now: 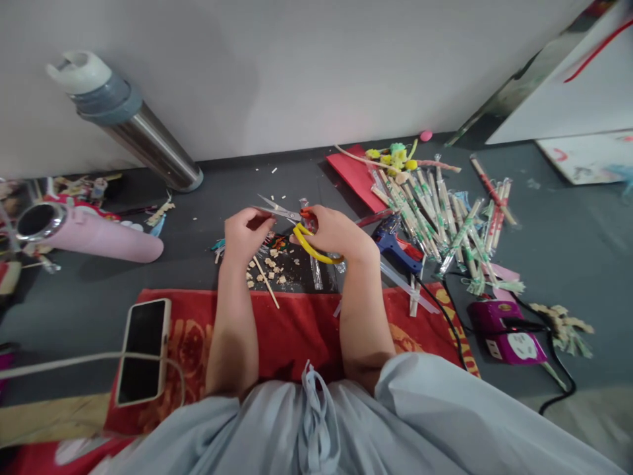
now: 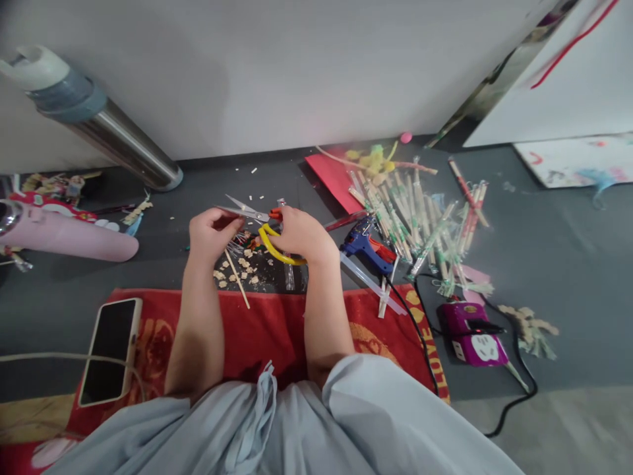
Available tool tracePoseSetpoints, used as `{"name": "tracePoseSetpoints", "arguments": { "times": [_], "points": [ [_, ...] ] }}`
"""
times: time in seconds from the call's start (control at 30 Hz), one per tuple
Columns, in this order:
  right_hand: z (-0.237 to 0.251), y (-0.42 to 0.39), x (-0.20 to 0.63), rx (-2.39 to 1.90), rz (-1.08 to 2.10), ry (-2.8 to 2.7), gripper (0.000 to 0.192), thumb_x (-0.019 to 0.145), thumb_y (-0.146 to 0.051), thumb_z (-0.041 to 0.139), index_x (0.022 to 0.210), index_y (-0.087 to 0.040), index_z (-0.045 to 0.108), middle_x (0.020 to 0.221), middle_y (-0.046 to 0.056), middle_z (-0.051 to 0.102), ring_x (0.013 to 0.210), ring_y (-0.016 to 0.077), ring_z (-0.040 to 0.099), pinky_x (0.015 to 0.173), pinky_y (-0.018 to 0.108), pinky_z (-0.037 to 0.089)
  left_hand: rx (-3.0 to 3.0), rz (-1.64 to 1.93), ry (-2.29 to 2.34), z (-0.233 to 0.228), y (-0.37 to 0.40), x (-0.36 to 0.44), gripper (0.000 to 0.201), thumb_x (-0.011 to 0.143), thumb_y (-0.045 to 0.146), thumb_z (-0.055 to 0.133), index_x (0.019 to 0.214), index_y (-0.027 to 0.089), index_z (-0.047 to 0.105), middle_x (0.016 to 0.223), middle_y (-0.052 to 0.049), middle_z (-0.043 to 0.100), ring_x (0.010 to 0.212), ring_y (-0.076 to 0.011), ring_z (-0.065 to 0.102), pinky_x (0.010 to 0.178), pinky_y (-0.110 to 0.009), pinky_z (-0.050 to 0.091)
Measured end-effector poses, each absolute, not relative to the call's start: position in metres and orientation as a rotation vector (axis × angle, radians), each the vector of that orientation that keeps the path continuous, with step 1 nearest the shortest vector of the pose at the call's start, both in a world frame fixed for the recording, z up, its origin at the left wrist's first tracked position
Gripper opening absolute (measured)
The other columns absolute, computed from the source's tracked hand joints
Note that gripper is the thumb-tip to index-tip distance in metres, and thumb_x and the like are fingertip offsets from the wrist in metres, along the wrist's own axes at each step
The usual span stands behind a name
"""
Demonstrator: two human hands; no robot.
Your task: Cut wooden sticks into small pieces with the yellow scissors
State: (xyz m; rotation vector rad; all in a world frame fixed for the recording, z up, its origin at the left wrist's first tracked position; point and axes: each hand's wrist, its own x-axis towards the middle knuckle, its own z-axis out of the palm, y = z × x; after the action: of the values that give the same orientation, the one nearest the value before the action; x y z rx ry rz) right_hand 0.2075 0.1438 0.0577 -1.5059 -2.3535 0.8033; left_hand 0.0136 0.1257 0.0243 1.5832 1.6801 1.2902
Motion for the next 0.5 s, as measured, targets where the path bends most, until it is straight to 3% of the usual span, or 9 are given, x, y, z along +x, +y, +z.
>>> {"name": "tracePoseSetpoints", "arguments": {
  "times": [0.27, 0.5],
  "points": [
    [0.052, 0.144, 0.204, -1.488, 0.81, -2.297, 0.069, 0.07, -0.057, 0.063, 0.12, -0.01, 0.054, 0.121, 0.016, 0.059, 0.116, 0.0297, 0.053, 0.097, 0.041, 0.041, 1.388, 1.502, 1.561, 0.001, 0.132, 0.017, 0.014, 0.065, 0.03, 0.068, 0.065, 0.017, 0.062, 0.058, 0.002, 0.064, 0.048, -0.0096, 0.057, 0.048, -0.022, 0.048],
    [0.05, 0.144, 0.2, -1.487, 0.799, -2.288, 0.068, 0.07, -0.055, 0.064, 0.121, -0.012, 0.052, 0.126, 0.014, 0.057, 0.122, 0.0296, 0.047, 0.103, 0.042, 0.036, 1.296, 1.377, 1.627, 0.001, 0.132, 0.018, 0.015, 0.072, 0.033, 0.064, 0.071, 0.019, 0.062, 0.06, 0.001, 0.064, 0.048, -0.0094, 0.056, 0.047, -0.024, 0.048]
  ]
}}
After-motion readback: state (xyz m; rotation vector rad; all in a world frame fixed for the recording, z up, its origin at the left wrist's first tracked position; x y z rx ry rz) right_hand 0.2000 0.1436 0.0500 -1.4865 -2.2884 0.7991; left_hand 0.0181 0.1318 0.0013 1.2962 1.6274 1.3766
